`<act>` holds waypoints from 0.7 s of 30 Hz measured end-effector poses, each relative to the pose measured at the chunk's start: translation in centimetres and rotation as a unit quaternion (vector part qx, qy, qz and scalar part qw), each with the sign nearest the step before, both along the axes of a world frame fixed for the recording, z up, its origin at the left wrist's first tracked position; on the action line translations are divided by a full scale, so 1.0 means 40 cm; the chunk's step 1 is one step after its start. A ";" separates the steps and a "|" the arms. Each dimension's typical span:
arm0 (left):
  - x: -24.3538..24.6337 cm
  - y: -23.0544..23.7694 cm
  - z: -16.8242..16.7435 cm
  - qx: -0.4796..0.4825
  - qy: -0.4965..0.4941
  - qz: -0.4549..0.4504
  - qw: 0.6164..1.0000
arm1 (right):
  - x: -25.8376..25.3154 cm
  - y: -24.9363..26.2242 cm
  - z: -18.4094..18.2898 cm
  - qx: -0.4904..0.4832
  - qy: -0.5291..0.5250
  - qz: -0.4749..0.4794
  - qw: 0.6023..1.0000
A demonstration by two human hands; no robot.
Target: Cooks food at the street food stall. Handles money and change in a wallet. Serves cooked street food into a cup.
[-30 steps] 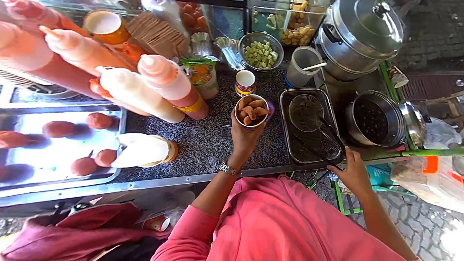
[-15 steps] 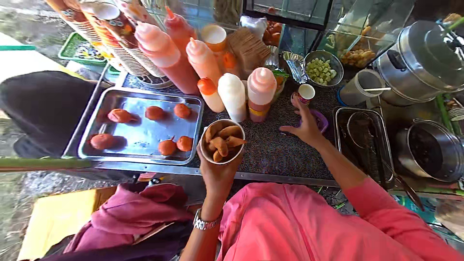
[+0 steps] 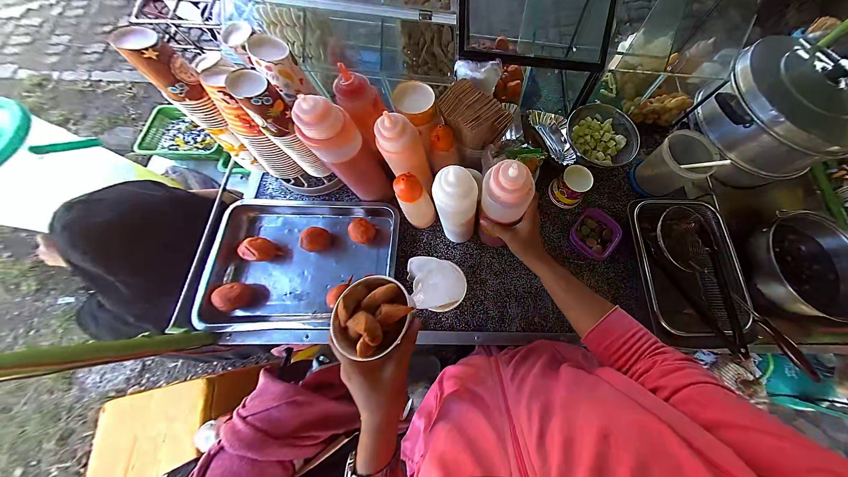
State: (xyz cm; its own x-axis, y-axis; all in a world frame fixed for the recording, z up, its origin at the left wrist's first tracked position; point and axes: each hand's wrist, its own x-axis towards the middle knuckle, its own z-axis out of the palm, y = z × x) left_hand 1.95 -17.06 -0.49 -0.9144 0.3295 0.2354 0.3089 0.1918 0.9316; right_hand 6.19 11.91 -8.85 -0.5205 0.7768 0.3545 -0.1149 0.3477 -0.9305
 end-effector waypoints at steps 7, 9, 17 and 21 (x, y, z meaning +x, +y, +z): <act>-0.020 0.038 -0.013 -0.032 -0.021 -0.020 0.999 | 0.138 -0.029 0.021 0.059 -0.075 0.022 0.995; -0.025 0.057 -0.008 -0.035 -0.014 -0.038 0.999 | 0.160 -0.020 0.056 0.110 -0.089 0.027 0.990; -0.055 0.110 0.016 -0.118 0.055 -0.106 0.986 | 0.166 0.032 0.352 0.472 -0.207 0.157 0.843; -0.064 0.134 0.021 -0.139 0.088 -0.133 0.978 | 0.146 0.056 0.458 0.605 -0.254 0.200 0.728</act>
